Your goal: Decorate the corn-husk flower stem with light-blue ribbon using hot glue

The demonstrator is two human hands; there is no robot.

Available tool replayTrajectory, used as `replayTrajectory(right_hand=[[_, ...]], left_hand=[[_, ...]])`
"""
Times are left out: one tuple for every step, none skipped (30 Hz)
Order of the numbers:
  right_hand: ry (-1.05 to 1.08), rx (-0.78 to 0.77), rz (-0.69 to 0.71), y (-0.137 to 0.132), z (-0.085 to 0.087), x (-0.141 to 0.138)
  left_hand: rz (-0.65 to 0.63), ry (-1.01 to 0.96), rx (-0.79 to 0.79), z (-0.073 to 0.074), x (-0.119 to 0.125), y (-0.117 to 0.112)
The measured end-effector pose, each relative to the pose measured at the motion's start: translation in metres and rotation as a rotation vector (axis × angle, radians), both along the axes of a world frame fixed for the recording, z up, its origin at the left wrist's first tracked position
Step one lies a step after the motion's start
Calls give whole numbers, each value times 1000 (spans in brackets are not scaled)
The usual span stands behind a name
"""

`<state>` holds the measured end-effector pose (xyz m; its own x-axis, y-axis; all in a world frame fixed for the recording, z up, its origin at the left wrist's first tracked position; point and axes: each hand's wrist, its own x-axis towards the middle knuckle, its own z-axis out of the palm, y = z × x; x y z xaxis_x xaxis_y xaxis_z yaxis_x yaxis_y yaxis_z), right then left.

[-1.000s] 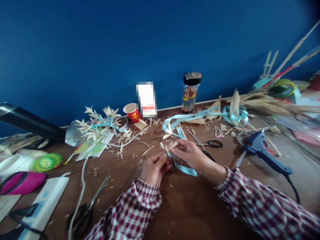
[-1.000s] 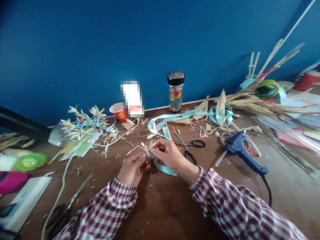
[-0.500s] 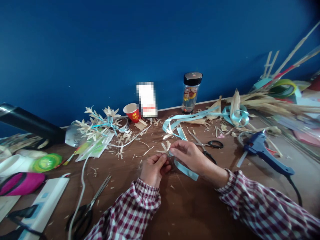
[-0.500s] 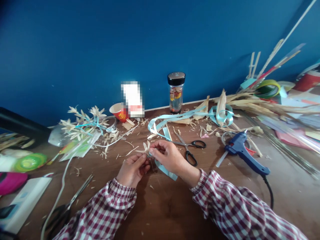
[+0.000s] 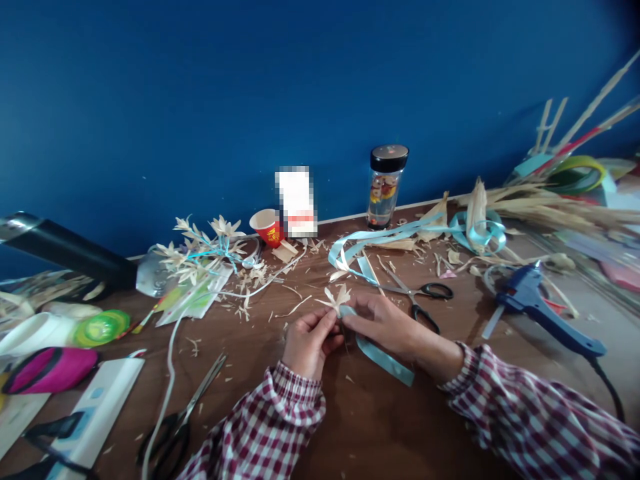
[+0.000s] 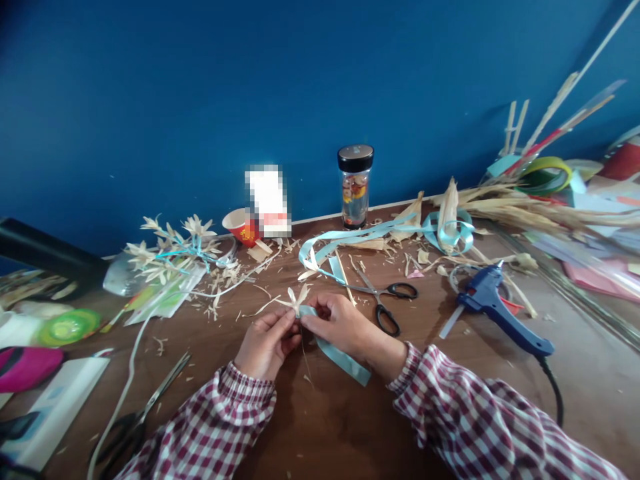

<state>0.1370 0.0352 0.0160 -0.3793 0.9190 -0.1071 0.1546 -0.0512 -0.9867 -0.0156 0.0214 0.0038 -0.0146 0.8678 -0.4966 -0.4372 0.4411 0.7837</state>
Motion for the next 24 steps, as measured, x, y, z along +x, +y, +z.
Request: replayTrajectory(right_hand=[[29, -52, 4, 0, 0, 0], [53, -119, -3, -1, 1, 0], [73, -181, -25, -1, 2, 0], [90, -219, -64, 0, 4, 1], [103, -222, -109, 0, 5, 1], [110, -196, -147, 1, 6, 1], [110, -162, -162, 2, 7, 1], [107, -136, -155, 2, 8, 1], [104, -129, -132, 3, 8, 1], [104, -141, -106, 3, 8, 1], [110, -161, -88, 3, 8, 1], [119, -178, -82, 3, 8, 1], [131, -189, -84, 3, 7, 1], [138, -195, -86, 2, 6, 1], [140, -196, -86, 2, 5, 1], [135, -188, -83, 2, 5, 1], [126, -173, -80, 3, 4, 1], [117, -155, -79, 3, 3, 2], [108, -137, -80, 3, 2, 2], [104, -115, -85, 4, 2, 2], [107, -90, -95, 4, 1, 1], [112, -67, -107, 4, 0, 1], [118, -42, -122, 4, -1, 1], [119, -17, -138, 4, -2, 0]], left_hand=[[-5, -3, -1, 0, 0, 0], [-11, -6, -4, 1, 0, 0], [-17, -10, -6, 1, 0, 0], [-22, -12, -5, 1, 0, 0], [-25, -14, -4, 2, 0, 0], [-27, -16, -2, 2, 0, 0], [-29, -16, -2, 3, 0, 0], [-33, -15, -7, 3, 0, 0], [-40, -13, -15, 3, 0, -1], [-44, -13, -22, 3, 0, -1], [-51, -13, -26, 2, 0, -1], [-58, -16, -26, 2, 0, -1], [-61, -19, -21, 1, 0, -2], [-65, -22, -15, 1, -1, -2], [-70, -23, -10, 0, -1, -2], [-74, -23, -9, 0, -1, -2], [-79, -20, -9, -1, -1, -2], [-81, -17, -10, -1, -1, -2], [-83, -14, -12, 0, -1, -2], [-80, -14, -13, 0, -1, -1], [-75, -15, -12, 0, -1, -1], [-70, -17, -11, 1, -1, -1], [-68, -22, -11, 1, -1, -1], [-72, -27, -10, 2, -1, -1]])
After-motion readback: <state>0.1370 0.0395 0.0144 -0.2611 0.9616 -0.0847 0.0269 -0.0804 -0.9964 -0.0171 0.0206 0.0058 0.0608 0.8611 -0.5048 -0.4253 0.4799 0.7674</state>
